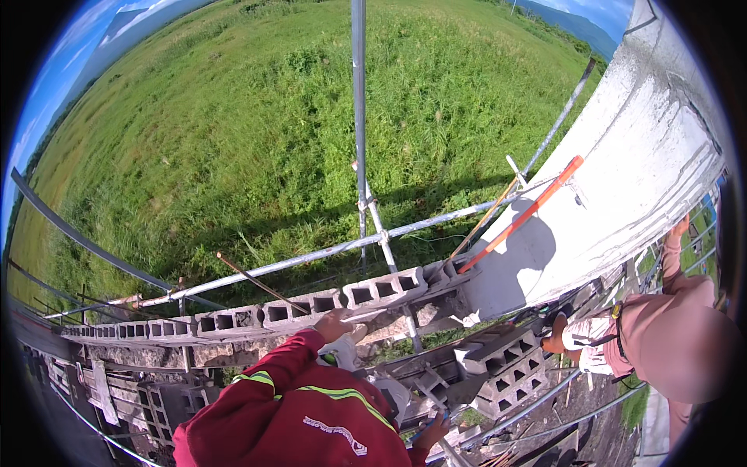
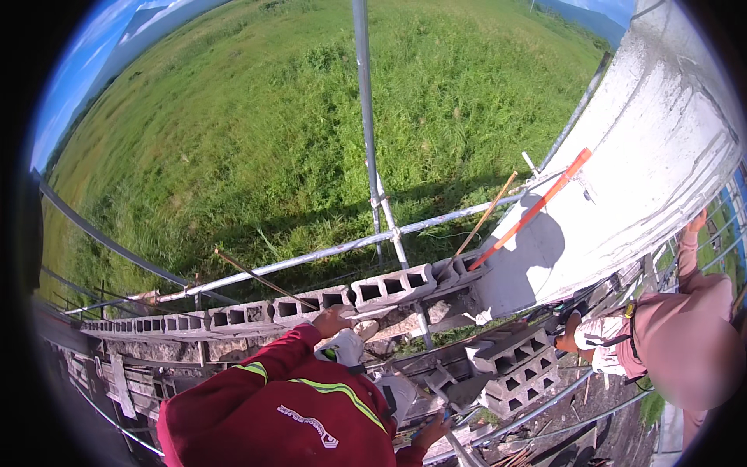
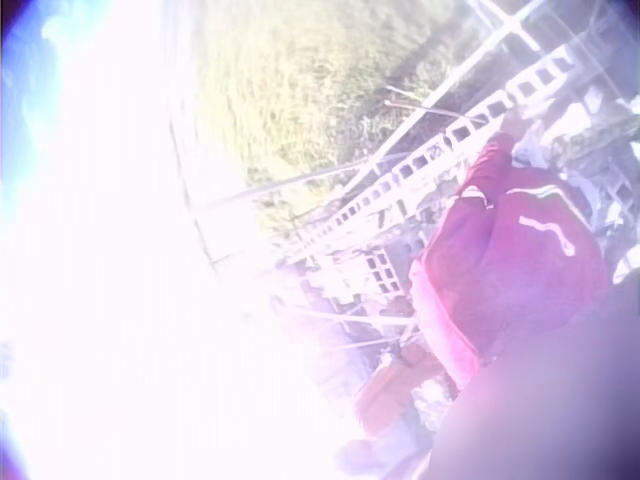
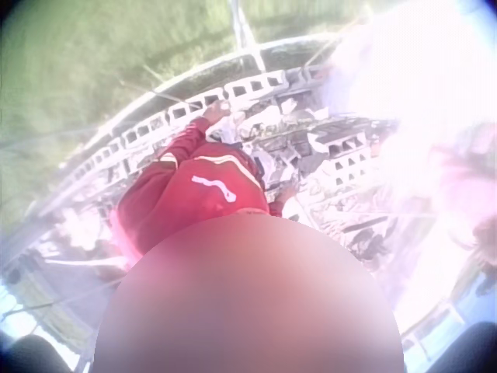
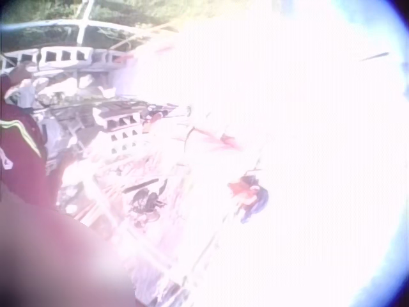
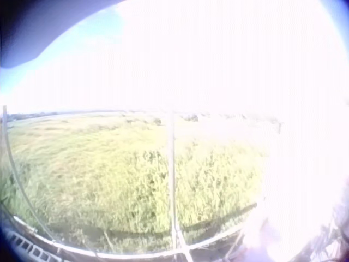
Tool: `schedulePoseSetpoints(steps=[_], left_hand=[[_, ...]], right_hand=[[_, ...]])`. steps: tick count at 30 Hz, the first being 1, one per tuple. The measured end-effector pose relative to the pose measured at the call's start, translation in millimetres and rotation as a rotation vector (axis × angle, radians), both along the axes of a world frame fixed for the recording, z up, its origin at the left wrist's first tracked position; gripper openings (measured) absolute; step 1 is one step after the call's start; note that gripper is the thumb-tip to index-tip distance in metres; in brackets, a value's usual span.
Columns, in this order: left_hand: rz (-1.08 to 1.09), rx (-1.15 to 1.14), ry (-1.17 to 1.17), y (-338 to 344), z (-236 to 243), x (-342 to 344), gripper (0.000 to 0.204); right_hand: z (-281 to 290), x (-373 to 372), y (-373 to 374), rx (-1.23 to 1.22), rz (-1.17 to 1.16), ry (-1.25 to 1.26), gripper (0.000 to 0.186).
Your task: The person stands on scaffolding and lays hollow concrete blocks to build a wall. They apply mortar with a trowel, place each block, and tap it into alignment. Another worker is visible nearby, but the camera wearer performs the masonry work.
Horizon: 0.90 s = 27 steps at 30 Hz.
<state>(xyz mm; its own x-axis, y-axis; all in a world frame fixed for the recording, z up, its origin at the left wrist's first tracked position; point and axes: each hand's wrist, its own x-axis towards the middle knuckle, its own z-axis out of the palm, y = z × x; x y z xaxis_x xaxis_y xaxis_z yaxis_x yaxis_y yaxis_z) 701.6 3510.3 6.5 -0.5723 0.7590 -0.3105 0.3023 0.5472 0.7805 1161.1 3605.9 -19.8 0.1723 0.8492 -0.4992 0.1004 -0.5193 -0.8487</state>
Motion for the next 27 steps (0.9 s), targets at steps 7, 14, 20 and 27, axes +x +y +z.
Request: schedulePoseSetpoints(steps=[7, 14, 20, 27], left_hand=[[0.022, -0.044, 0.013, 4, -23, -29, 0.073], [0.049, 0.012, -0.050, 29, -4, -60, 0.046], [0.186, 0.228, -0.203, 59, 2, -87, 0.043], [0.391, 0.287, -0.185, 93, -4, -115, 0.029]], right_hand=[[45, -40, 68, 0.063, 0.131, 0.048, 0.022], [83, -96, 141, 0.454, 0.393, -0.204, 0.029], [129, -156, 172, 0.548, 0.580, -0.404, 0.030], [153, -194, 169, 0.578, 0.699, -0.681, 0.038]])
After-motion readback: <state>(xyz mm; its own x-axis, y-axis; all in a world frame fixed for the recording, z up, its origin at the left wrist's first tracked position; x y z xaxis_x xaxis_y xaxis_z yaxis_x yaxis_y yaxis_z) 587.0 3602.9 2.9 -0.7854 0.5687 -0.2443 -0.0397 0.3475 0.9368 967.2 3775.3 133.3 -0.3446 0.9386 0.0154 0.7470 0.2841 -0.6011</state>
